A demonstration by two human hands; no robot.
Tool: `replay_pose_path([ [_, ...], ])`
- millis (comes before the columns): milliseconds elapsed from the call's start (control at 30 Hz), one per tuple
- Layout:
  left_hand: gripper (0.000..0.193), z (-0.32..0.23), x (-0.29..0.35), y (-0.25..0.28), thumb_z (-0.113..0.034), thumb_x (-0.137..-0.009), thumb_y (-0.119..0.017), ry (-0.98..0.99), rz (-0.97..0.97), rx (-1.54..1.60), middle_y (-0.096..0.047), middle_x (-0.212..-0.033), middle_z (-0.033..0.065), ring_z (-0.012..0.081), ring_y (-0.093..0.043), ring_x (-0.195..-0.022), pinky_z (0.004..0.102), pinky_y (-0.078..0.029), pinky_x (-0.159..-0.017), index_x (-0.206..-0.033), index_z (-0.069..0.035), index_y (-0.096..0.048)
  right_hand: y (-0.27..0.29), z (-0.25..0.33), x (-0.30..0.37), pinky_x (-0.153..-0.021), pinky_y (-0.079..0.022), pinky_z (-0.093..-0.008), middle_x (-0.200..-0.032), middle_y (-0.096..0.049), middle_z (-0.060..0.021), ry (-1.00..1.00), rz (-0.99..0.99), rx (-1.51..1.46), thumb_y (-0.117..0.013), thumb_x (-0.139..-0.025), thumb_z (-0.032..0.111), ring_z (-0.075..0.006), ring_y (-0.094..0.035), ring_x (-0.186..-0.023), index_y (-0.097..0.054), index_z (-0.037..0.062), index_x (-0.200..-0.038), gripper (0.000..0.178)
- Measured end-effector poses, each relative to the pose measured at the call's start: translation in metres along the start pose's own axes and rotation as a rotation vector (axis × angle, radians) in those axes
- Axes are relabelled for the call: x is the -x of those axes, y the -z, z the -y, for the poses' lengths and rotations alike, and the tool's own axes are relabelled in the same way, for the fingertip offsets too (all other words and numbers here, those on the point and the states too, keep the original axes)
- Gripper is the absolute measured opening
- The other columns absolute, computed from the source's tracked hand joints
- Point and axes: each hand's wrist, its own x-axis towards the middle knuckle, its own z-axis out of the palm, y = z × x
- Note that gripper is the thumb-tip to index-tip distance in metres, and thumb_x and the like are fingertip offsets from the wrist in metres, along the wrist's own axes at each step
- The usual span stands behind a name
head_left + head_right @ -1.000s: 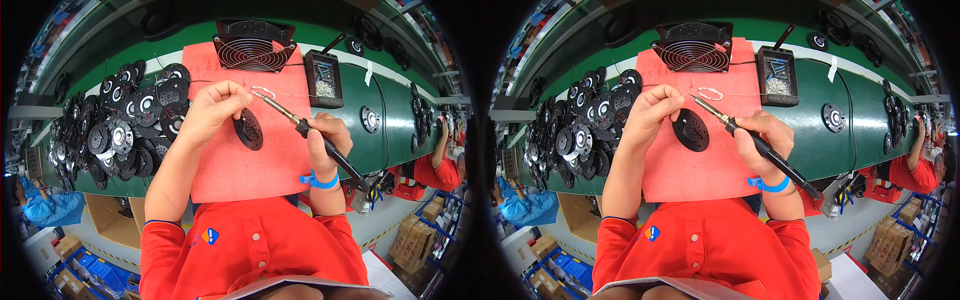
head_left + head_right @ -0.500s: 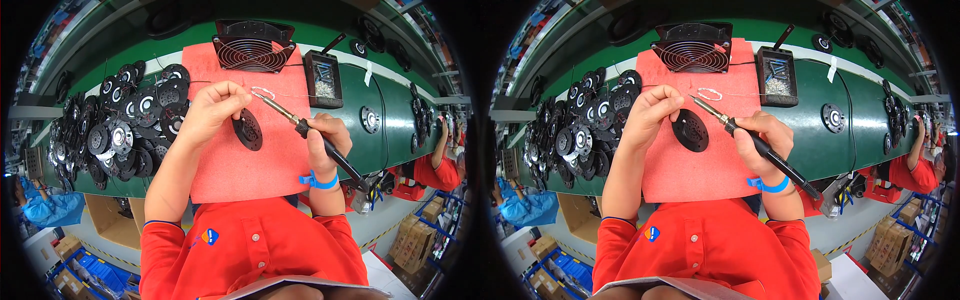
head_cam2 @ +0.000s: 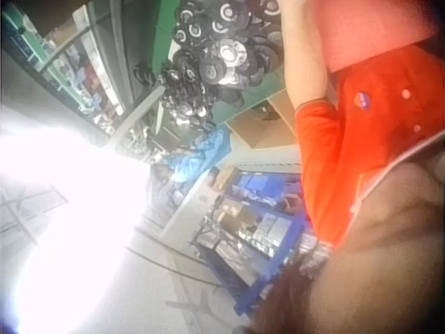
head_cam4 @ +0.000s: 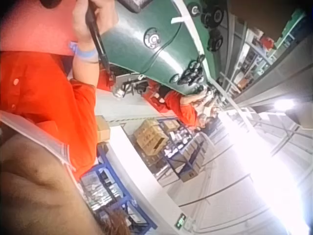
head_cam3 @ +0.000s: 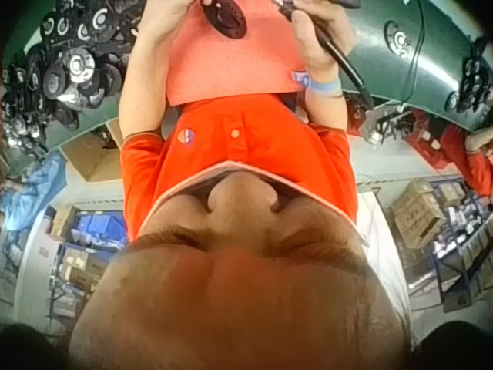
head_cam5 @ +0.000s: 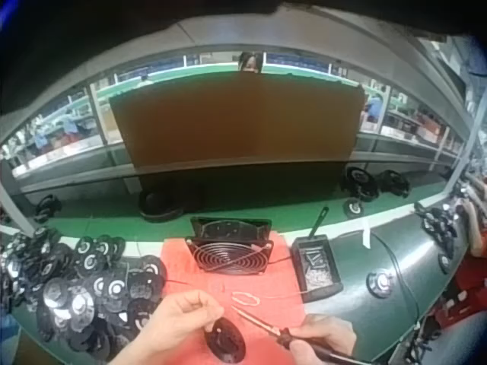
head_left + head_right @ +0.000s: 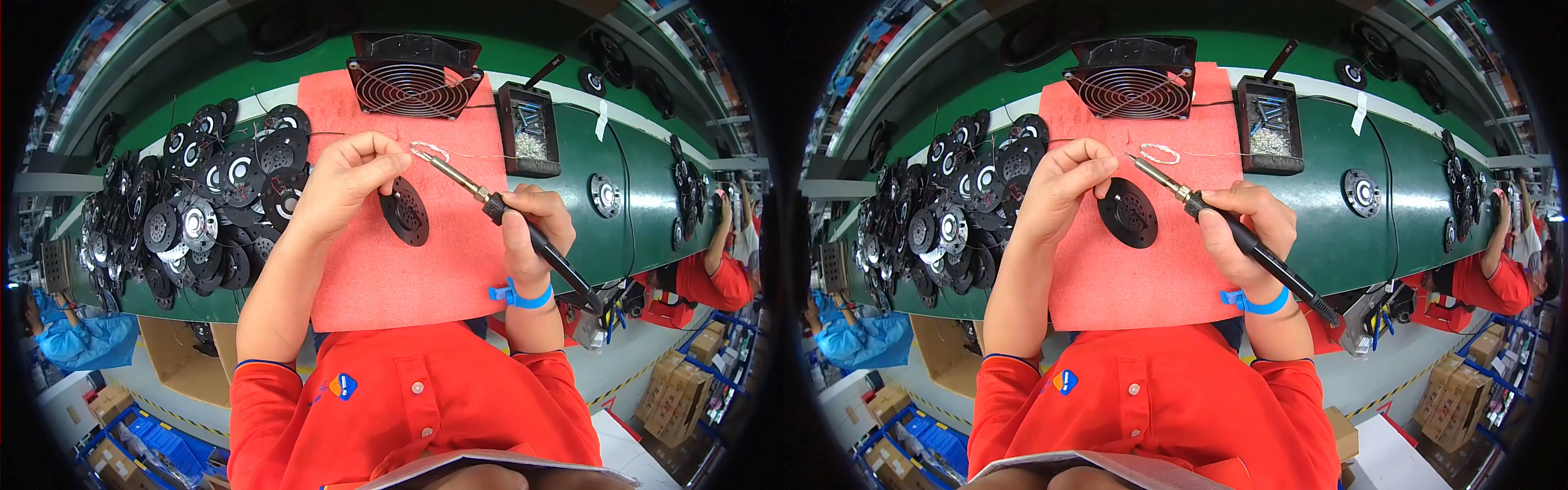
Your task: The person solders wires inside a headphone casing using a soldering iron, empties speaker driver parts from a cardboard box onto the table by hand, and solders wires on the speaker drivers with the soldering iron.
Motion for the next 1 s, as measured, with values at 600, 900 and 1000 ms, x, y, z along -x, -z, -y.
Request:
replay_pose_path([
  [600, 0.008, -0.001, 0.001, 0.000, -0.011, -0.084, -0.061, -0.010, 0.006, -0.015, -0.053, -0.069, -0.0029, 0.0051, -0.047, -0.062, 0.0199, -0.036, -0.060, -0.081, -0.005, -0.059, -0.003, 0.003, 0.003, -0.052, -0.037, -0.0238, -0.062, -0.050, -0.0052, 0.019, -0.098, 0.028, -0.062, -0.079, 0.008, -0.0122, -0.046, -0.056, -0.055, -0.0063, -0.086, 0.017],
  [900, 0.009, 0.002, 0.000, 0.003, -0.014, -0.083, -0.064, -0.010, 0.017, -0.008, -0.054, -0.072, -0.0041, 0.0036, -0.046, -0.063, 0.0184, -0.037, -0.059, -0.082, -0.004, -0.061, -0.005, 0.004, 0.002, -0.052, -0.037, -0.0245, -0.063, -0.049, -0.0046, 0.011, -0.052, 0.050, -0.062, -0.079, 0.006, -0.0115, -0.044, -0.056, -0.056, -0.0066, -0.087, 0.017],
  [1000, 0.009, 0.003, 0.000, 0.002, -0.014, -0.082, -0.064, -0.010, 0.020, 0.000, -0.054, -0.072, -0.0041, 0.0036, -0.046, -0.063, 0.0184, -0.037, -0.059, -0.082, -0.005, -0.061, -0.004, 0.004, 0.003, -0.052, -0.037, -0.0243, -0.063, -0.050, -0.0049, 0.023, -0.056, 0.047, -0.062, -0.078, 0.006, -0.0115, -0.045, -0.056, -0.056, -0.0065, -0.087, 0.016],
])
